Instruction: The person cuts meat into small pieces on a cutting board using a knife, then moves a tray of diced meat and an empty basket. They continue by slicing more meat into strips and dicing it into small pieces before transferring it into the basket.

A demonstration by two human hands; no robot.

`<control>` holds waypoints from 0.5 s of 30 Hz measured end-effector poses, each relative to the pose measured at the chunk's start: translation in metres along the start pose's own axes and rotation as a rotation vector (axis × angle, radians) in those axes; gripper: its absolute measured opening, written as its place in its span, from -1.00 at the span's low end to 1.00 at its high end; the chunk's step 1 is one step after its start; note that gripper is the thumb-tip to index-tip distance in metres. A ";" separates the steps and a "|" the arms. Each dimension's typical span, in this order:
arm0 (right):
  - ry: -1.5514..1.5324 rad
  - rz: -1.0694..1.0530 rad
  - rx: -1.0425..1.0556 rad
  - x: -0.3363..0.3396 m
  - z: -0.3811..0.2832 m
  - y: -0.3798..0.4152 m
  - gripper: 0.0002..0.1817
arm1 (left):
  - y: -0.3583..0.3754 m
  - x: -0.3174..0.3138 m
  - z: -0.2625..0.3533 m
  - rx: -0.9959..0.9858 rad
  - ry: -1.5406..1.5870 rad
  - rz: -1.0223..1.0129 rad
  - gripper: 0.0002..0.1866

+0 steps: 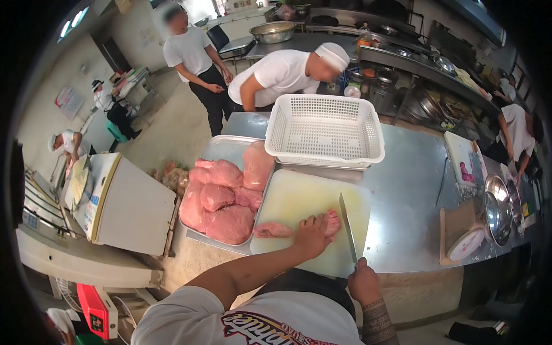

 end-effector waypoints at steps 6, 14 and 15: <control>-0.047 0.034 -0.084 -0.002 -0.003 0.009 -0.68 | -0.007 -0.009 -0.012 0.057 0.200 -0.225 -0.09; -0.076 0.022 -0.078 -0.001 -0.005 0.012 -0.67 | -0.008 0.000 -0.017 0.148 0.299 -0.331 -0.03; -0.078 0.015 -0.070 0.002 -0.007 0.013 -0.67 | -0.006 0.004 -0.010 0.110 0.279 -0.292 -0.03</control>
Point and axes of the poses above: each hand's wrist, its own y-axis away from the middle knuckle, its own x-axis out of the back of the hand, z = x × y, the point moved 10 cm from there along -y, towards the middle knuckle, and after that the axes turned 3 degrees about z, right-handed, at the moved point
